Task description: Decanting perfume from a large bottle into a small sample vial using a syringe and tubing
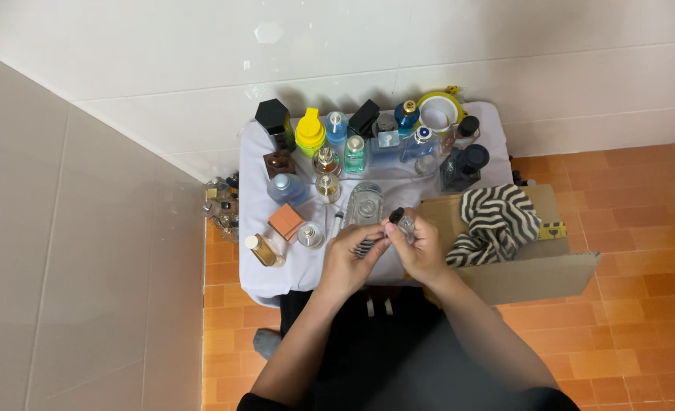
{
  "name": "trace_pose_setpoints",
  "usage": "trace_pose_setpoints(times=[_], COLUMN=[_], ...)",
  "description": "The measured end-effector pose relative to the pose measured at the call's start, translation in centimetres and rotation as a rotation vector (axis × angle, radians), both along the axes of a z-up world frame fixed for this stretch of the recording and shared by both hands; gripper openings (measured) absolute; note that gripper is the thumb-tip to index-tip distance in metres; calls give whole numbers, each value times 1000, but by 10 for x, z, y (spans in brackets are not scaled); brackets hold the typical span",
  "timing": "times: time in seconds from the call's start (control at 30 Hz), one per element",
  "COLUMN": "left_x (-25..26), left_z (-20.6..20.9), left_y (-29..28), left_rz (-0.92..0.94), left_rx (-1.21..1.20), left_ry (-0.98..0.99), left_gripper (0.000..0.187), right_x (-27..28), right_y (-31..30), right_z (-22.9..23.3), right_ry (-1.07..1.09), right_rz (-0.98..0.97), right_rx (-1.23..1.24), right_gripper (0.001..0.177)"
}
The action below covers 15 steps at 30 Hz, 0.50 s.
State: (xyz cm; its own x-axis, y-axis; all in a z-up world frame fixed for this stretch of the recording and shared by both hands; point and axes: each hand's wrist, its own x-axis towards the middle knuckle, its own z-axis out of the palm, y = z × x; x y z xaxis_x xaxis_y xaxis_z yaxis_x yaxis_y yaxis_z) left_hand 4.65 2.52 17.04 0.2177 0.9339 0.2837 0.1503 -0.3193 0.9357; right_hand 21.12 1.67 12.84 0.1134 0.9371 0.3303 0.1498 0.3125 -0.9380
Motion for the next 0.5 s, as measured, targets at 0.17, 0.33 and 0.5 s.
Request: trace_pose_setpoints(times=[0.17, 0.33, 0.5], left_x=[-2, -11, -10], left_z=[-19, -22, -18], left_y=[4, 12, 22], left_rz=[14, -2, -27], left_rx=[-137, -146, -122], left_ry=[-38, -231, -382], left_gripper=[12, 11, 9], right_x=[-5, 0, 1], right_y=[-2, -5, -6], right_z=[2, -12, -22], right_ry=[15, -17, -39], right_rz=[45, 116, 140], right_rx=[38, 46, 35], right_gripper=[15, 30, 35])
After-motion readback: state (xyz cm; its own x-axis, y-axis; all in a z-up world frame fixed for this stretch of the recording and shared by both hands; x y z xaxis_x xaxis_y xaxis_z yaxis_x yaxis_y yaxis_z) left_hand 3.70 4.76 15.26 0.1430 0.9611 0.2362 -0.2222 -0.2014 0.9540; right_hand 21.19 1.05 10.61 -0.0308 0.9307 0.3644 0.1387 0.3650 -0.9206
